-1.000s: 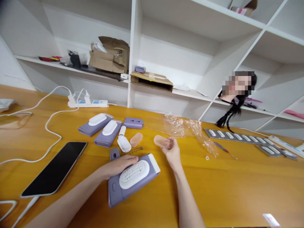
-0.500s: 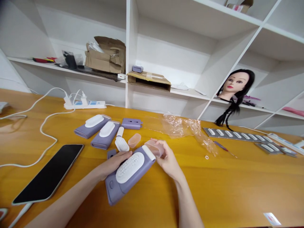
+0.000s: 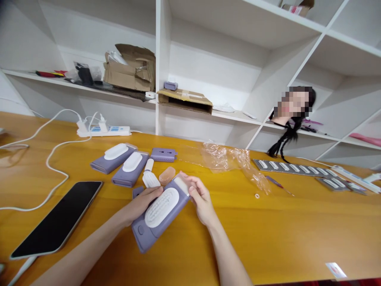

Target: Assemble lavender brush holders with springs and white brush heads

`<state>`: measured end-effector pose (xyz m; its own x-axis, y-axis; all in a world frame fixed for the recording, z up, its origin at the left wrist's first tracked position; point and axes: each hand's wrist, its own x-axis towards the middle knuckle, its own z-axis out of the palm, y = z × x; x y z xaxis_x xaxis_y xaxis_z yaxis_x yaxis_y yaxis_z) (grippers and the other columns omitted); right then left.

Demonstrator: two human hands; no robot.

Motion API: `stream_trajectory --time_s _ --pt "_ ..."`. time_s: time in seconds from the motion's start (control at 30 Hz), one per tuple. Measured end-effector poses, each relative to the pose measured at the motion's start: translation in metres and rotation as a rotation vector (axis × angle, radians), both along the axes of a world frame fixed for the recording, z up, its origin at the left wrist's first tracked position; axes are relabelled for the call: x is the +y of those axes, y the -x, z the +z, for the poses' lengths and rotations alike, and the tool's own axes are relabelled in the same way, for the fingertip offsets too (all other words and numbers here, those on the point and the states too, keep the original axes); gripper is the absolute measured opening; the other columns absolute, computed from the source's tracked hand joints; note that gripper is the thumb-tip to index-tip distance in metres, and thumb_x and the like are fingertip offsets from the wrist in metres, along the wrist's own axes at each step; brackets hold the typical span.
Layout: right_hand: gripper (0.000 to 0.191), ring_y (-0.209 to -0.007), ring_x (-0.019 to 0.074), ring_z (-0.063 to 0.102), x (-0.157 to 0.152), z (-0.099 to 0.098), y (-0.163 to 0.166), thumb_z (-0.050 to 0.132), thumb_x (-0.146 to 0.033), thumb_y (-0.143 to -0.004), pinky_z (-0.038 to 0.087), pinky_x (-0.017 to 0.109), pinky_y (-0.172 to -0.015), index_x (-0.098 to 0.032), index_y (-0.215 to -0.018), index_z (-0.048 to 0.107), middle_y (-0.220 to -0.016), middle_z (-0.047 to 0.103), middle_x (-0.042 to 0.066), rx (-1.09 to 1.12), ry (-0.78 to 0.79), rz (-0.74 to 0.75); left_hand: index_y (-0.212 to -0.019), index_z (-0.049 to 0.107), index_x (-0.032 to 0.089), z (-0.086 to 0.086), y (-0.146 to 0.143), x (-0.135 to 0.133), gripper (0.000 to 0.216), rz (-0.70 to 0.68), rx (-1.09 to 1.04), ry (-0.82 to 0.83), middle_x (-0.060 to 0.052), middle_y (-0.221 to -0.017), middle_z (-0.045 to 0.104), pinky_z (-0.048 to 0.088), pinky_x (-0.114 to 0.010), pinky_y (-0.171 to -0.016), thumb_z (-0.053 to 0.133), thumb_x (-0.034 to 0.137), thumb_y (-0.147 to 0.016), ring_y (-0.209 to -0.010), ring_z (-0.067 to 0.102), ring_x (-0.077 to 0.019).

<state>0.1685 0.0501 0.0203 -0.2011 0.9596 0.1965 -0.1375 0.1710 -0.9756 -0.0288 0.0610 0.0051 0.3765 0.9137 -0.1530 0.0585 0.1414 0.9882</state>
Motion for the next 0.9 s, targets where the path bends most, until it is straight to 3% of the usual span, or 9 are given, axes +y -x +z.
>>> stream_trajectory --time_s 0.1,0.33,0.63,0.9 --pt "0.034 -0.123 0.0241 0.044 0.002 -0.007 0.006 0.052 -0.036 -0.081 0.032 0.042 -0.102 -0.027 -0.114 0.058 -0.132 0.051 0.004 0.018 -0.032 -0.046 -0.074 0.056 0.018 0.005 -0.003 -0.003 0.034 0.021 0.085 -0.098 -0.004 -0.083 0.063 0.038 -0.03 -0.079 0.043 0.048 -0.079 -0.086 0.052 -0.0209" --pt "0.033 -0.119 0.0247 0.049 -0.003 -0.02 0.014 0.046 -0.028 -0.082 0.031 0.043 -0.104 -0.027 -0.111 0.064 -0.123 0.059 0.002 -0.067 -0.176 -0.233 -0.07 0.053 0.019 0.004 -0.008 -0.007 0.034 0.036 0.176 -0.198 -0.002 -0.078 0.062 0.038 -0.028 -0.074 0.037 0.046 -0.083 -0.079 0.053 -0.0195" --pt "0.037 -0.115 0.0264 0.051 -0.01 -0.025 0.02 0.042 -0.022 -0.08 0.035 0.042 -0.101 -0.025 -0.109 0.065 -0.12 0.062 0.002 0.0 -0.217 -0.282 -0.072 0.055 0.019 0.003 -0.012 -0.011 0.033 0.017 0.152 -0.191 -0.001 -0.078 0.062 0.037 -0.028 -0.072 0.037 0.044 -0.083 -0.079 0.052 -0.0188" --pt "0.035 -0.114 0.0253 0.051 -0.003 -0.027 0.018 0.042 -0.024 -0.081 0.034 0.04 -0.101 -0.023 -0.105 0.067 -0.117 0.063 0.004 0.026 -0.167 -0.254 -0.074 0.056 0.017 0.003 -0.015 -0.01 0.034 0.032 0.128 -0.085 -0.004 -0.082 0.063 0.039 -0.03 -0.075 0.038 0.046 -0.081 -0.082 0.054 -0.0204"
